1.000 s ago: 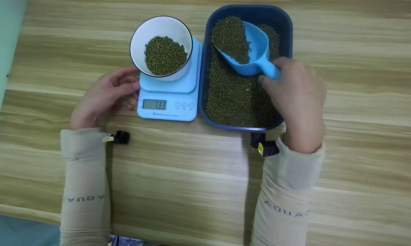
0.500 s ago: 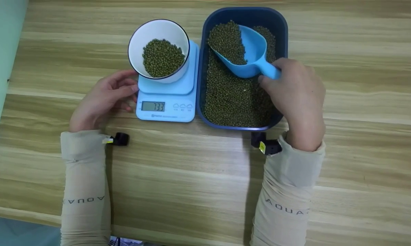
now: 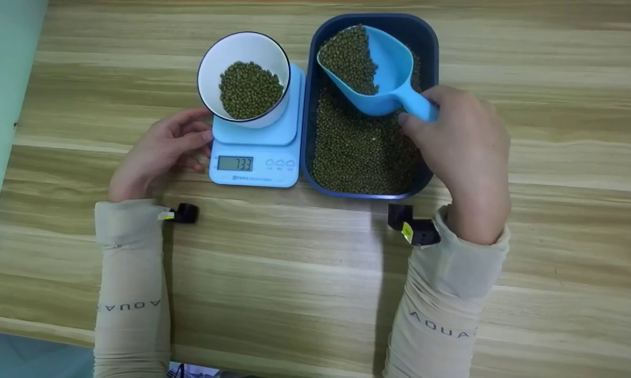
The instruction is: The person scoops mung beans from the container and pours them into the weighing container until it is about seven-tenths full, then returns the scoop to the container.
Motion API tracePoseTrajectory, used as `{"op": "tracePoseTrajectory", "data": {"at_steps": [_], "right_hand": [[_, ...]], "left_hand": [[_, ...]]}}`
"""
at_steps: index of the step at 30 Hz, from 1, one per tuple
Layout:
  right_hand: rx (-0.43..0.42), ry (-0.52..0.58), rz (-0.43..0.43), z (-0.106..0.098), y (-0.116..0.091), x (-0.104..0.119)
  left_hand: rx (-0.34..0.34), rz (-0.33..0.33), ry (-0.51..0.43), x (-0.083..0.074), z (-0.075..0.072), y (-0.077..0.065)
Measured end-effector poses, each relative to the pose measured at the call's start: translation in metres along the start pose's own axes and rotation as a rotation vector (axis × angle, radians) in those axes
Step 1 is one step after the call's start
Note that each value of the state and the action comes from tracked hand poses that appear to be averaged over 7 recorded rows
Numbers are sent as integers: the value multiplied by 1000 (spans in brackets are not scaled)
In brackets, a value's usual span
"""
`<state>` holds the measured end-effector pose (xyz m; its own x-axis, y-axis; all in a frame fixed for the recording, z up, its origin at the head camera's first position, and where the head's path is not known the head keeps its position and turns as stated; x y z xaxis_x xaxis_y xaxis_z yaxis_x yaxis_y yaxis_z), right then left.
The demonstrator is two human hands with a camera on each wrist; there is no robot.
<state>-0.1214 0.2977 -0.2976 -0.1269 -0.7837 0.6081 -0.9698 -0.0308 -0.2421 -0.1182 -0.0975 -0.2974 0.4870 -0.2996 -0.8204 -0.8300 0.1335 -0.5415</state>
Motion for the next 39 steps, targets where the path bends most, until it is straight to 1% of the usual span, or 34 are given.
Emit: {"op": "tracePoseTrajectory", "data": {"at_steps": [5,7,15,19,22,25,27,32,35,39], "right_hand": [[-46,-12,-2,-3,-1,-5],[-58,-7,12,-4,-1,-8],[-116,50,33,-5,-1,-14],[-134,91,56,-6,-1,-17],[-164,126,71,-7,0,-21],[-204,181,74,-8,1,-23],[-231,245,75,-8,2,-25],[-270,361,55,-9,2,-25],[-273,385,23,-9,2,-22],[-280,388,-9,-9,0,-17]], "left_hand": [[-12,12,-3,11,-4,9],[-13,17,2,14,-5,12],[-10,20,4,15,-5,13],[-12,20,-4,15,-5,13],[-12,21,-8,15,-6,13],[-13,22,-6,15,-6,13],[-14,20,-2,15,-5,13],[-22,14,13,15,-5,13],[-27,10,18,14,-5,13],[-26,9,13,13,-4,12]]}}
Point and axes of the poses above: each hand's wrist, its own y-axis towards the middle knuckle, its own z-axis out of the palm, x = y × z, the point moved 2 cm from there along y, towards the middle knuckle, and after that the axes turned 3 degrees about -z, right-handed, at the moved point
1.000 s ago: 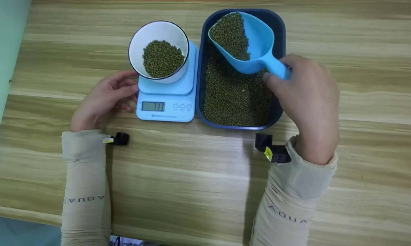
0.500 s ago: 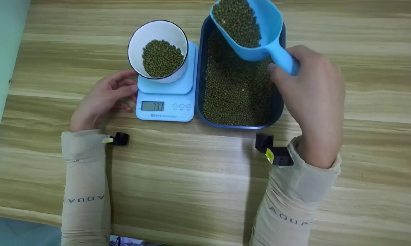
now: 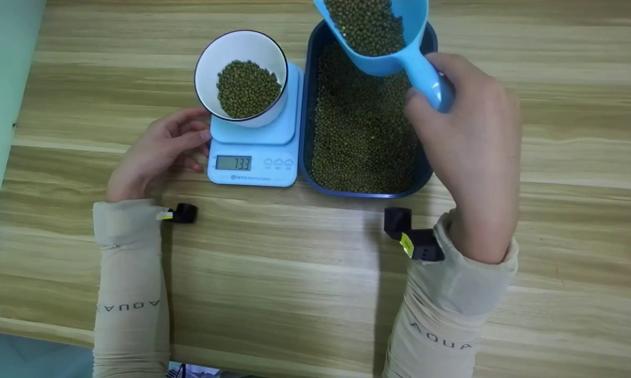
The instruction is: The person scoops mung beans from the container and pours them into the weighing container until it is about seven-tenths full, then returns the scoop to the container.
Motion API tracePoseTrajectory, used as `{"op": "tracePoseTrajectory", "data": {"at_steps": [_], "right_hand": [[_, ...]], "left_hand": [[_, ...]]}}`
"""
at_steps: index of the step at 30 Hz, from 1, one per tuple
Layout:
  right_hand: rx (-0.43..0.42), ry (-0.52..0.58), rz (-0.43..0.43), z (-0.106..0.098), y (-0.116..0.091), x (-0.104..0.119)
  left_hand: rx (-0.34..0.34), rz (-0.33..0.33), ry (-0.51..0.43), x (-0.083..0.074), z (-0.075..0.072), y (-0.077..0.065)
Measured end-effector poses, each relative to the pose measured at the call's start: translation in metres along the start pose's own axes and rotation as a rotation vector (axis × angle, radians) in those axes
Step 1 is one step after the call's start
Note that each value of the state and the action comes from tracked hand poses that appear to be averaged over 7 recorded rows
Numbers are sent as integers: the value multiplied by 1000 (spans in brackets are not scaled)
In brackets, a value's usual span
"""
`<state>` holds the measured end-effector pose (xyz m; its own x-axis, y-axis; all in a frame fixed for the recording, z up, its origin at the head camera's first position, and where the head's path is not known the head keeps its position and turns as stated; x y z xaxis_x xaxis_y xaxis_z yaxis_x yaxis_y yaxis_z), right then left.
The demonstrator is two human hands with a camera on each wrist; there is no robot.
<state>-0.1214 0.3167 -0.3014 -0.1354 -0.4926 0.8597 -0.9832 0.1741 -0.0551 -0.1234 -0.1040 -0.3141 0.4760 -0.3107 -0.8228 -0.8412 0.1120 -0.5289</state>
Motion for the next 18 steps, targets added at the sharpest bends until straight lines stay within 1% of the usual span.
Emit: {"op": "tracePoseTrajectory", "data": {"at_steps": [3,6,10,13,18], "right_hand": [[4,10,-17,1,-2,4],[7,-4,-47,4,-5,12],[7,-79,-134,9,-13,27],[29,-153,-222,13,-20,38],[74,-241,-335,19,-29,50]], "left_hand": [[2,0,-5,0,0,0],[2,-3,-5,0,0,-1],[0,-6,2,-1,0,-2],[3,-6,1,-1,1,-3],[10,-1,4,-1,2,-4]]}}
Point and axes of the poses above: each hand's wrist, its own y-axis towards the middle knuckle, its own z-axis out of the palm, x = y × z, the point moved 2 cm from there along y, towards the middle knuckle, and after that the axes turned 3 degrees about -z, right-handed, at the moved point
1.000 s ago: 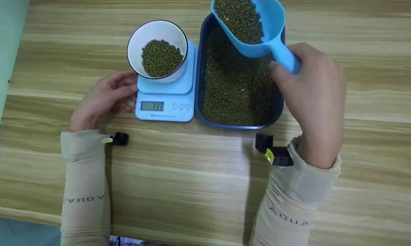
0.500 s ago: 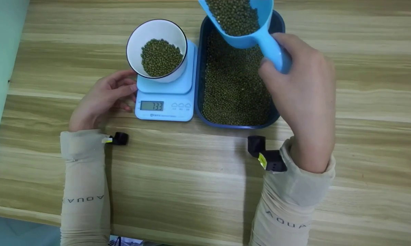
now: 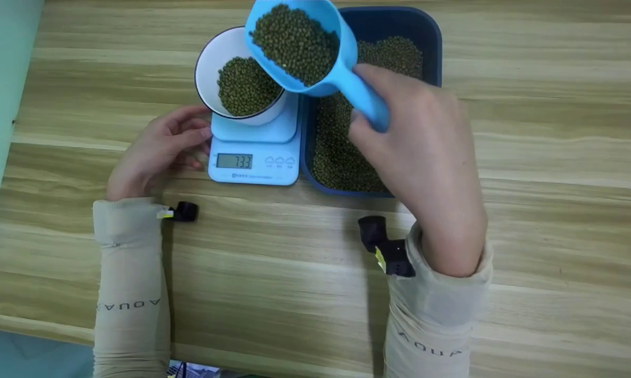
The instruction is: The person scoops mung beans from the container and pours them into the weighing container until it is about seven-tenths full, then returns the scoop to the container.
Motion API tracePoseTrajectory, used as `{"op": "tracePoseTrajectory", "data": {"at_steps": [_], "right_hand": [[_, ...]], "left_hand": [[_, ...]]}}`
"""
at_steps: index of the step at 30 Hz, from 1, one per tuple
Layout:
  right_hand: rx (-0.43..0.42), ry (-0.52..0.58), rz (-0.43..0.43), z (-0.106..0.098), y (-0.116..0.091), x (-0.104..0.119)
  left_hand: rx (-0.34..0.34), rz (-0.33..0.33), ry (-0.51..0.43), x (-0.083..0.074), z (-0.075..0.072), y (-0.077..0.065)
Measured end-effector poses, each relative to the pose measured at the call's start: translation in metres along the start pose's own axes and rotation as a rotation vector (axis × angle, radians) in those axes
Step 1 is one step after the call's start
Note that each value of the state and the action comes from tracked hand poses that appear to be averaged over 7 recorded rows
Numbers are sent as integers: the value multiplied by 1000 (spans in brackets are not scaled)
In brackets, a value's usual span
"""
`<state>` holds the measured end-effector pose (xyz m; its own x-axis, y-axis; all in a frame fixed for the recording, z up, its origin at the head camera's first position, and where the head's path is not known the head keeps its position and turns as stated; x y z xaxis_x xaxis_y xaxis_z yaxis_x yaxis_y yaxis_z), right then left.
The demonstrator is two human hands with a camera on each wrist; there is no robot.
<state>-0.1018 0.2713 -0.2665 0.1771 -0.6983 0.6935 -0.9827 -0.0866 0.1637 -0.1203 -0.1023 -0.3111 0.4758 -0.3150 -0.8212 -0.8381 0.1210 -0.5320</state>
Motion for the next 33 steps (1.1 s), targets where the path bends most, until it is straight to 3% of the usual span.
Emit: {"op": "tracePoseTrajectory", "data": {"at_steps": [3,5,12,18,25,33], "right_hand": [[-7,-25,-54,0,-2,4],[4,-71,-57,-8,-1,20],[-36,-113,-105,-11,-3,26],[-77,-111,-162,-10,-4,40],[-48,-103,-178,-9,-5,60],[-54,-114,-220,-7,-5,60]], "left_hand": [[-1,6,-2,0,1,0],[27,5,-43,0,1,-1],[31,4,-53,-2,2,-2],[39,-18,-45,-14,5,-10],[37,-39,-12,-23,9,-17],[41,-20,-29,-25,12,-18]]}}
Point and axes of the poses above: each hand's wrist, its own y-axis towards the middle knuckle, its own z-axis out of the palm, x = y × z, the point moved 2 cm from there along y, towards the middle knuckle, and after that the axes turned 3 degrees about -z, right-handed, at the moved point
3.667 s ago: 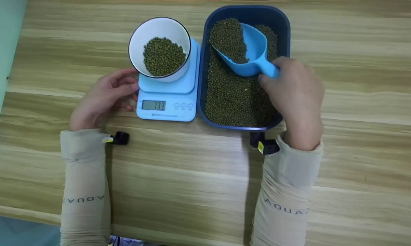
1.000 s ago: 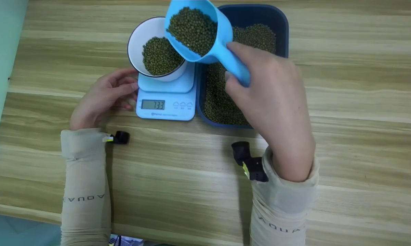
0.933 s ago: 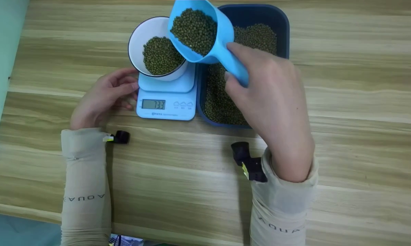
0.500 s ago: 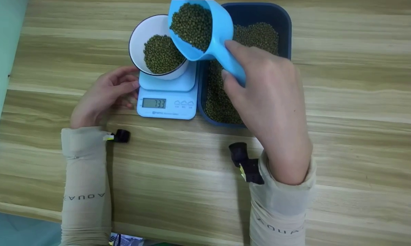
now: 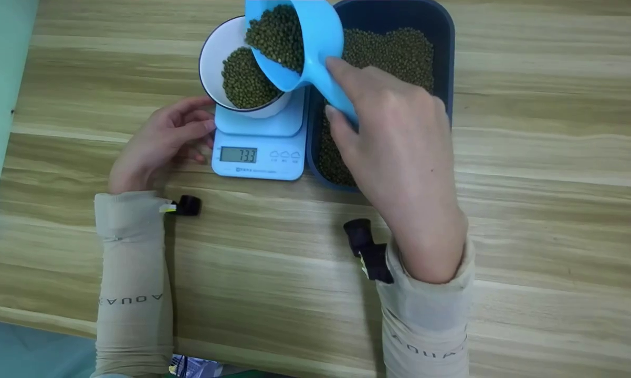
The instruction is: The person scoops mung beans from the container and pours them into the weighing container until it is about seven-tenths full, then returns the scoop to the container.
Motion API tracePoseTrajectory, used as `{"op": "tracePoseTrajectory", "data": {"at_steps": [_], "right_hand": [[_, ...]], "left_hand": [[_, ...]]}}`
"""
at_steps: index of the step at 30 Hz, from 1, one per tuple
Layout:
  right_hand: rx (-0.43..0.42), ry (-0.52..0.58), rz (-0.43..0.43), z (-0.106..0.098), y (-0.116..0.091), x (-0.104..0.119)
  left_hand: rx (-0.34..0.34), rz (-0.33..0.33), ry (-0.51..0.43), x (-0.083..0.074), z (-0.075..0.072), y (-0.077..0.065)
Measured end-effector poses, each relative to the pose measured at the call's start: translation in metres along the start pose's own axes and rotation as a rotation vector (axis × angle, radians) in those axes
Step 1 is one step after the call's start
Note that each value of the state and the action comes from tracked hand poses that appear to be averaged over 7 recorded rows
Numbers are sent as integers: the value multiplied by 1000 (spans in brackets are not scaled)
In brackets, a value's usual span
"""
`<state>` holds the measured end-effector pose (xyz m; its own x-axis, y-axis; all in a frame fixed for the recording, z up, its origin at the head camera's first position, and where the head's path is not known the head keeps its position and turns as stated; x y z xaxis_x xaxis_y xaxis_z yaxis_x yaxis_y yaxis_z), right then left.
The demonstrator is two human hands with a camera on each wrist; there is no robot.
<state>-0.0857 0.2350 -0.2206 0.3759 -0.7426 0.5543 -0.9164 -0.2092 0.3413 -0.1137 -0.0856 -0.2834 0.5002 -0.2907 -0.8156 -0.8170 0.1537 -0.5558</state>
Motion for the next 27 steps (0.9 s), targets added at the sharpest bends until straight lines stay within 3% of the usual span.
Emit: {"op": "tracePoseTrajectory", "data": {"at_steps": [13,27], "right_hand": [[-73,-73,-96,0,1,-1],[-76,-94,-98,3,1,4]], "left_hand": [[-11,11,5,-2,1,-2],[-6,-24,12,-2,-2,-4]]}}
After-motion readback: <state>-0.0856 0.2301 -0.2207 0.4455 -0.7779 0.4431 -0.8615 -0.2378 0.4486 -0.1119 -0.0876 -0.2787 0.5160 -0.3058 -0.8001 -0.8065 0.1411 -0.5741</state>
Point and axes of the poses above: each hand's wrist, its own y-axis towards the middle knuckle, its own z-axis out of the palm, x = y × z, the point moved 2 cm from there along y, towards the middle knuckle, and after that the axes turned 3 degrees about -z, right-handed, at the moved point
